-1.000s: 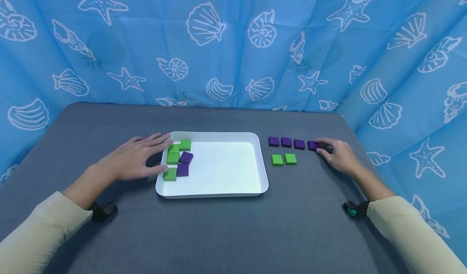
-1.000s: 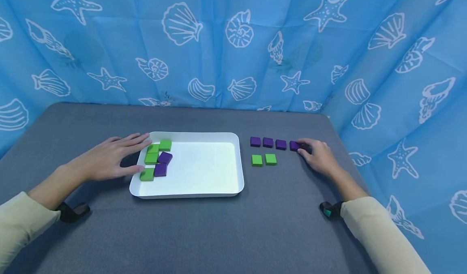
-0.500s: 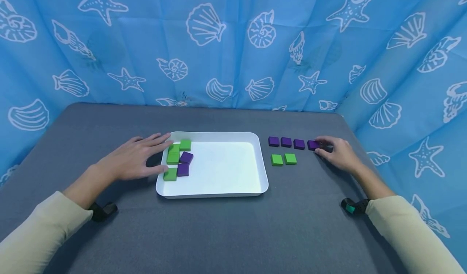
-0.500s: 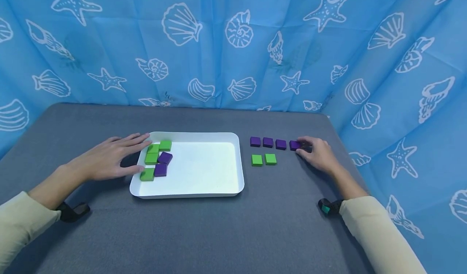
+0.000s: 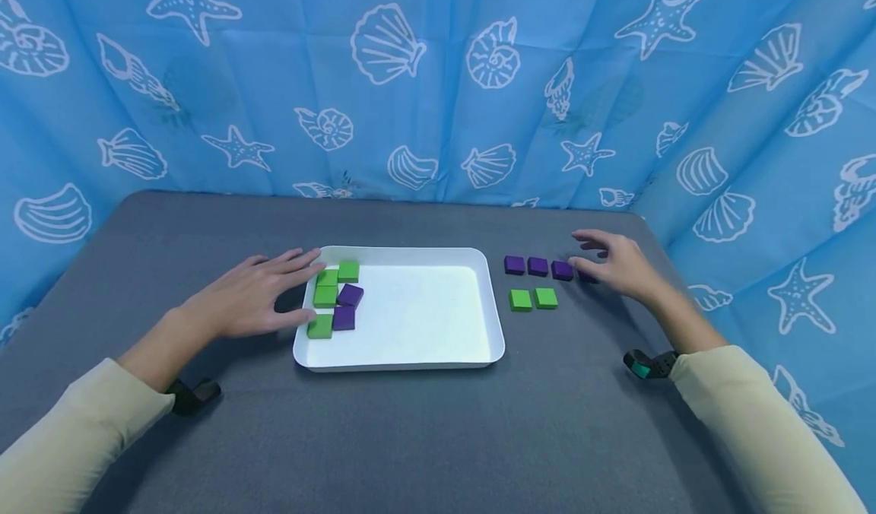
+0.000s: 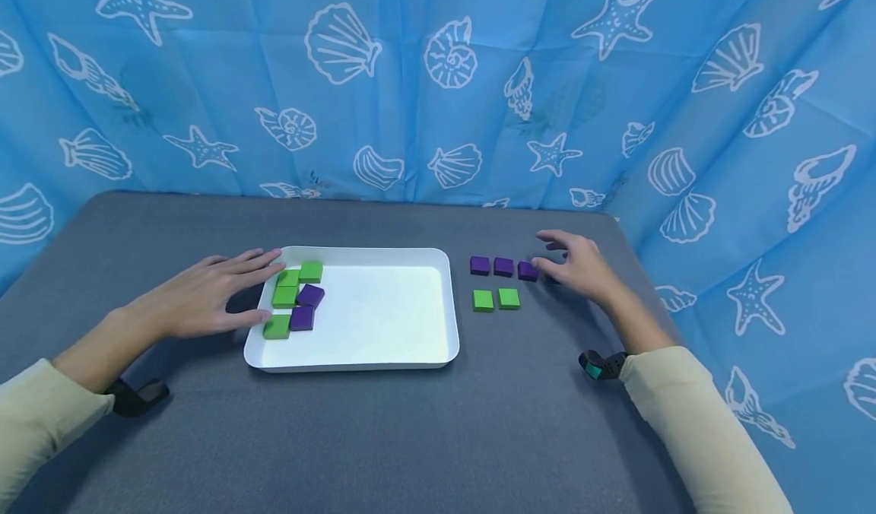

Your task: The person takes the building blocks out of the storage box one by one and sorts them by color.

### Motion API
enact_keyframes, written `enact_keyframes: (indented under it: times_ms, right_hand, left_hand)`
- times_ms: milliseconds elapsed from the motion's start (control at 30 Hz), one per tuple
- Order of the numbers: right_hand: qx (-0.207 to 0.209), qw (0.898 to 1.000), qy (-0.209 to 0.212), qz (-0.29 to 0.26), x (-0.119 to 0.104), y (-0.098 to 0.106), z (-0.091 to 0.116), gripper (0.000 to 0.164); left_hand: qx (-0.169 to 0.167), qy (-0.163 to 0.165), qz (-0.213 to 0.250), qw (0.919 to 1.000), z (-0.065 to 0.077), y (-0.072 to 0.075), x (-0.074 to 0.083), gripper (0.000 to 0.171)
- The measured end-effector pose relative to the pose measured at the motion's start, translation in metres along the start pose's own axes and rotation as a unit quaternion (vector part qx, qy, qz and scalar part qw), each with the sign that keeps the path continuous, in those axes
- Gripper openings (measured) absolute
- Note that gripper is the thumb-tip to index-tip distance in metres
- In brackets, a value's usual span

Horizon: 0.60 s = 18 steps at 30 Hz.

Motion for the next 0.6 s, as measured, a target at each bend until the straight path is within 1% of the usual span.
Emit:
enact_keyframes:
  times_ms: [233,300,467,600]
  right_hand:
    - [-0.021,0.998,0.049,-0.018,-0.054,-0.013,-0.034,0.051]
    - [-0.03,0.997,0.07,-0.024,-0.072,-0.019,-0.042,0.052]
    - [-0.064,0.99,0.112,-0.053,-0.114,-0.04,-0.059,0.058]
    - [-0.097,0.985,0.122,-0.069,-0.14,-0.06,-0.069,0.06]
  left_hand:
    - [-0.001,0.001,0.001,1.0,0.0,-0.001,-0.001,0.084]
    - [0.0,0.0,0.003,1.0,0.0,-0.002,-0.001,0.084]
    - [0.001,0.002,0.009,1.0,0.0,-0.002,-0.003,0.084]
    - [0.0,0.002,0.007,1.0,0.0,-0.002,-0.003,0.083]
Point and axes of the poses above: each hand's wrist, its own z-axis away from the middle knuckle, its own y-axis out of the back of the hand, x = y × z, the point moved 10 cm from there along -z, towards the middle knuckle, and after that the axes turned 5 degrees about y, right-handed, at the moved point
